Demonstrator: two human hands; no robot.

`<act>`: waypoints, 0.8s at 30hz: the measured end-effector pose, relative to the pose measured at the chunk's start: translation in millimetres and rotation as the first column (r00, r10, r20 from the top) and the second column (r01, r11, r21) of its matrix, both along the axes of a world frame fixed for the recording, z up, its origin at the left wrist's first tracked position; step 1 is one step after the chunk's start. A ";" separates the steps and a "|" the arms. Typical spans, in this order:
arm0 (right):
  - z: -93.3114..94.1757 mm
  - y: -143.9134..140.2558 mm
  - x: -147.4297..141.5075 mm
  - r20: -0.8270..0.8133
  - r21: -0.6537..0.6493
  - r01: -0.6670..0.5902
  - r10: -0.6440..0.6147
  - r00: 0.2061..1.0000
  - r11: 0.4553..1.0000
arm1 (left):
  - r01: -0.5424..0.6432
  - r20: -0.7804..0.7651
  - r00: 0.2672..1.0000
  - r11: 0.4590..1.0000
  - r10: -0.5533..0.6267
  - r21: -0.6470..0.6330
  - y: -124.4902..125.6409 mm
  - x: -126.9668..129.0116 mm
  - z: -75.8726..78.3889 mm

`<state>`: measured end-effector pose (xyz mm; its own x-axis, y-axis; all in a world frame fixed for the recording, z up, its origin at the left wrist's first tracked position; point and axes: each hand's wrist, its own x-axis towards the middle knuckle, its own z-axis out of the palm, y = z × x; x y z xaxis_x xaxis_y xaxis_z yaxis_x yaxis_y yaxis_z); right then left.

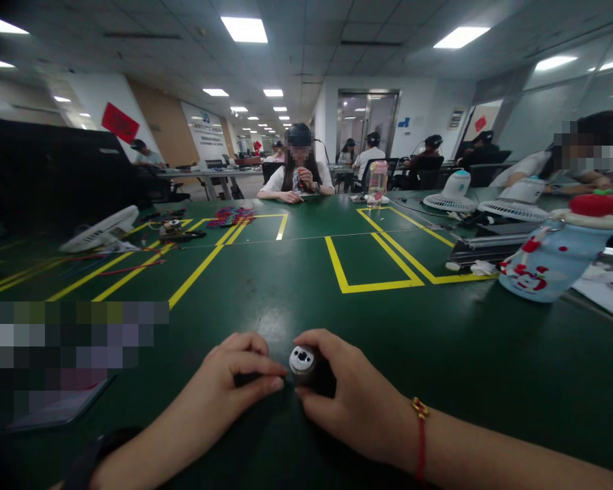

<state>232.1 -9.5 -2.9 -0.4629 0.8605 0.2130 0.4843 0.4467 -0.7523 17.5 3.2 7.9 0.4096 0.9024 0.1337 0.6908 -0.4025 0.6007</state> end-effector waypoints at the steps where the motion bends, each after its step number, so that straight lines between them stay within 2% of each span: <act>1: -0.4 0.3 0.4 0.003 0.007 0.005 -0.005 1.000 1.000 | 0.012 -0.028 1.000 1.000 -0.012 0.005 0.1 1.7 -3.5; 4: -0.8 5.8 14.0 0.027 0.054 0.093 -0.094 0.995 0.994 | 0.028 -0.011 1.000 0.999 -0.028 -0.026 -0.6 0.2 -3.5; 7: -0.8 16.5 58.4 0.088 0.140 0.293 -0.306 0.948 0.946 | 0.009 0.123 0.992 0.995 0.003 -0.100 -5.3 -18.8 4.4; 9: -1.2 21.8 104.6 0.134 0.208 0.471 -0.502 0.855 0.857 | -0.065 0.153 0.984 0.988 0.086 -0.138 -10.1 -38.9 7.2; 11: -1.9 23.1 156.4 0.202 0.253 0.649 -0.695 0.690 0.718 | -0.128 0.158 0.975 0.977 0.156 -0.173 -14.4 -58.8 6.2; 13: -2.8 21.6 204.3 0.313 0.249 0.756 -0.789 0.529 0.605 | -0.177 0.168 0.963 0.964 0.212 -0.197 -16.8 -72.9 2.6; 14: -3.2 20.6 223.5 0.359 0.245 0.782 -0.803 0.476 0.573 | -0.193 0.172 0.958 0.960 0.229 -0.203 -17.2 -76.9 0.8; 16: -4.3 19.9 247.2 0.413 0.267 0.784 -0.802 0.432 0.560 | -0.216 0.180 0.950 0.955 0.253 -0.203 -16.7 -79.1 -1.7; 18: -5.1 21.1 245.9 0.396 0.419 0.732 -0.833 0.386 0.538 | -0.231 0.183 0.946 0.952 0.269 -0.202 -15.5 -76.1 -2.0; 19: -5.1 21.9 235.2 0.363 0.527 0.676 -0.856 0.369 0.515 | -0.235 0.183 0.945 0.951 0.272 -0.202 -15.1 -73.9 -1.6; 20: -4.7 22.4 218.0 0.318 0.631 0.604 -0.872 0.372 0.488 | -0.235 0.182 0.945 0.951 0.273 -0.203 -14.9 -71.8 -1.1; 21: -3.9 22.3 195.3 0.292 0.698 0.521 -0.860 0.419 0.491 | -0.232 0.179 0.946 0.952 0.269 -0.202 -15.0 -70.0 -0.7; 22: -2.6 21.3 168.1 0.294 0.725 0.438 -0.814 0.500 0.531 | -0.227 0.173 0.949 0.953 0.262 -0.199 -15.4 -68.8 -0.6; 23: -0.8 19.5 137.9 0.334 0.690 0.350 -0.708 0.622 0.633 | -0.223 0.167 0.952 0.956 0.256 -0.192 -16.1 -68.1 -0.7; 24: 1.2 17.2 106.6 0.407 0.586 0.249 -0.545 0.733 0.771 | -0.221 0.159 0.955 0.958 0.250 -0.183 -16.9 -68.0 -1.1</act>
<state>338.7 7.7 -1.7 -0.2600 0.8464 0.4647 0.9425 0.3271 -0.0684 -50.5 -13.8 6.8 0.1657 0.9857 0.0299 0.6293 -0.1290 0.7664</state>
